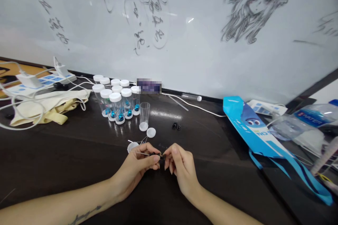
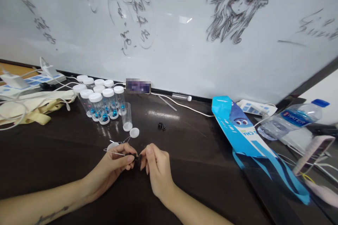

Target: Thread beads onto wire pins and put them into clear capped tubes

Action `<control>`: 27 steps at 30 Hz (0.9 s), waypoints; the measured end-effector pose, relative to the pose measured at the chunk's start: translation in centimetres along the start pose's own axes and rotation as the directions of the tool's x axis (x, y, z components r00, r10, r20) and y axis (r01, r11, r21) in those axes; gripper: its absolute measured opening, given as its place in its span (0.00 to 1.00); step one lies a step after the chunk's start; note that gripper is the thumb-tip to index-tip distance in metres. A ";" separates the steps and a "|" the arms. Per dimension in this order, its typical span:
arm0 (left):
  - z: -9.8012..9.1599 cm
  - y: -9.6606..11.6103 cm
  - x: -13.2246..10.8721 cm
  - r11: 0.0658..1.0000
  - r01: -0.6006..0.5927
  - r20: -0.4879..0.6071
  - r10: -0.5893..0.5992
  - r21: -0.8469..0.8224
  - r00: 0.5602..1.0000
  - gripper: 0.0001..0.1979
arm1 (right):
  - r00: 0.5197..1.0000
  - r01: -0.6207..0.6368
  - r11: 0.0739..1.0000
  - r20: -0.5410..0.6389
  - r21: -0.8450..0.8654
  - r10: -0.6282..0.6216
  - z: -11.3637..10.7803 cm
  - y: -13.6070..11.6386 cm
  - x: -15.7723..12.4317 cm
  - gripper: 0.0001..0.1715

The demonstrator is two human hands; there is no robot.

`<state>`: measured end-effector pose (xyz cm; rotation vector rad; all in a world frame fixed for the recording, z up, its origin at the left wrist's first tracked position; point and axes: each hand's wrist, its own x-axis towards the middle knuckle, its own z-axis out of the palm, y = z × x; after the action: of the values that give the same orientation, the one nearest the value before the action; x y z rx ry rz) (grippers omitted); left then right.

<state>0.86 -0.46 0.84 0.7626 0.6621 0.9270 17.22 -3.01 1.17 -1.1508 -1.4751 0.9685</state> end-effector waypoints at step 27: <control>0.0 -0.1 0.0 1.000 0.021 -0.028 -0.021 0.004 0.999 0.07 | 1.000 -0.004 1.000 -0.031 -0.003 0.003 -0.1 -0.1 0.3 0.22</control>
<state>0.86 -0.53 0.71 0.7465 0.6960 0.9192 17.33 -2.76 1.32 -1.1665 -1.4507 0.9467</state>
